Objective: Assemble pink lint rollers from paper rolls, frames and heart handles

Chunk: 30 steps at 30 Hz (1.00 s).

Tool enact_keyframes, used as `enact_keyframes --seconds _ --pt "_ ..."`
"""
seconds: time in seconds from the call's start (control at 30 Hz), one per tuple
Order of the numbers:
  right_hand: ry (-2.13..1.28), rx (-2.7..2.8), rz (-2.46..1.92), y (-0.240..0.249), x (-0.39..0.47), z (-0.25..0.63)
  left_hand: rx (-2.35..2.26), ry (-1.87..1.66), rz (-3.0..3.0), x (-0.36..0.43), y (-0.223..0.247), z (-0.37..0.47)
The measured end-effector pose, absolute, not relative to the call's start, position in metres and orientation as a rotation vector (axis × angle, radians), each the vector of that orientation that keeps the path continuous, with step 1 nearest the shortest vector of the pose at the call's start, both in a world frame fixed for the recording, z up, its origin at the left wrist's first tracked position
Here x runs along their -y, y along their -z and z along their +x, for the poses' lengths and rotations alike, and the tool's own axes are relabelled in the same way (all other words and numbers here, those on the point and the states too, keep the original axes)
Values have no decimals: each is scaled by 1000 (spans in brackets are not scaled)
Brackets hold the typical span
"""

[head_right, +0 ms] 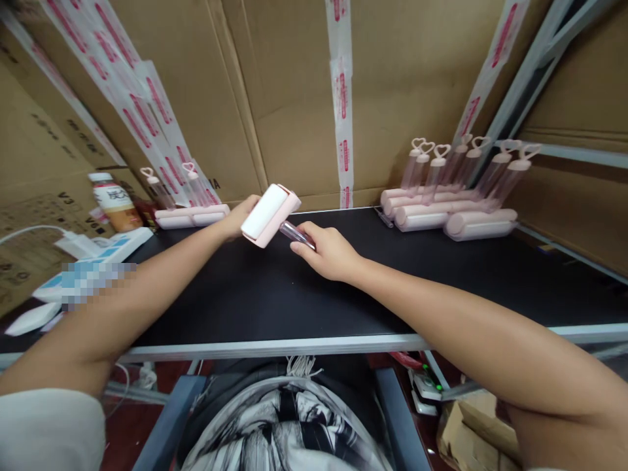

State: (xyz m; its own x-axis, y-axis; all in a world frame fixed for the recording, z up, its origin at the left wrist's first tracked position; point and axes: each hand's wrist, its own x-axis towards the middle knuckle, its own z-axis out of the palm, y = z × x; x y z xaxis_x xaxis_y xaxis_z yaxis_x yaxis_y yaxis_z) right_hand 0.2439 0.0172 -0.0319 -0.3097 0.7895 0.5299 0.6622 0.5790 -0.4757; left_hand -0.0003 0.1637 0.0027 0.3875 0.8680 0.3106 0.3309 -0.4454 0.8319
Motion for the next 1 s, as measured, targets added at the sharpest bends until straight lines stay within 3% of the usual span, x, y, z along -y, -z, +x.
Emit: enact_keyframes --seconds 0.2,1.0 --pt "-263 2082 -1244 40 -20 240 -905 -1107 1574 -120 -4 -57" --pt "-185 2104 -1305 44 -19 239 -791 -935 1875 -94 15 -44"
